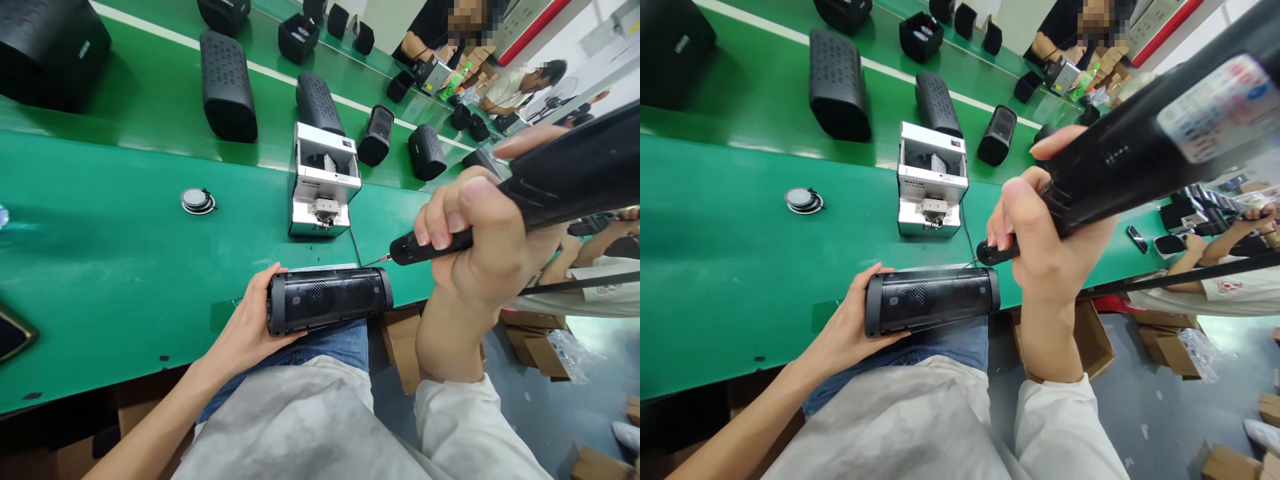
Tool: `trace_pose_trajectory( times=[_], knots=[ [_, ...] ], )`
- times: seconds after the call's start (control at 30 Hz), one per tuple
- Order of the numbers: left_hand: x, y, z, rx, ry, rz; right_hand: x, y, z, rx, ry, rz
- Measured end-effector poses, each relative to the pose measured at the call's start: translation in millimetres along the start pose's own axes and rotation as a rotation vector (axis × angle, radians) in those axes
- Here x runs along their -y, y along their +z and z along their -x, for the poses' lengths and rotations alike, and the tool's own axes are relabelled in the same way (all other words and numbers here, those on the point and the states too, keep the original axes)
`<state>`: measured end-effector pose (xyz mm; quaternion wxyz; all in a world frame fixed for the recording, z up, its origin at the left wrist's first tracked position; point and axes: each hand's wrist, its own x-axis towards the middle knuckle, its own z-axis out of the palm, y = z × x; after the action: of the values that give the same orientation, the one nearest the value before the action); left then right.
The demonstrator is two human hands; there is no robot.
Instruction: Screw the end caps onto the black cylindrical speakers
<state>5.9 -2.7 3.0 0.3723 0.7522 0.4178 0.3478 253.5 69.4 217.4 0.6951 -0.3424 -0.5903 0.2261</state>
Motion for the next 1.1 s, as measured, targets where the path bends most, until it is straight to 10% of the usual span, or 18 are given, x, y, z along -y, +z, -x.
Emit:
trace_pose_trajectory(
  times=[0.7,1.1],
  knots=[
    [-3.2,-3.2,0.5,0.035,-0.086,0.043,-44.1,-11.7,35.3,0.131,-0.037,-0.144],
    [0.0,1.1,-0.3,-0.004,0.001,0.01,-29.5,-23.4,-11.8,0.244,0.055,0.002]
  ],
)
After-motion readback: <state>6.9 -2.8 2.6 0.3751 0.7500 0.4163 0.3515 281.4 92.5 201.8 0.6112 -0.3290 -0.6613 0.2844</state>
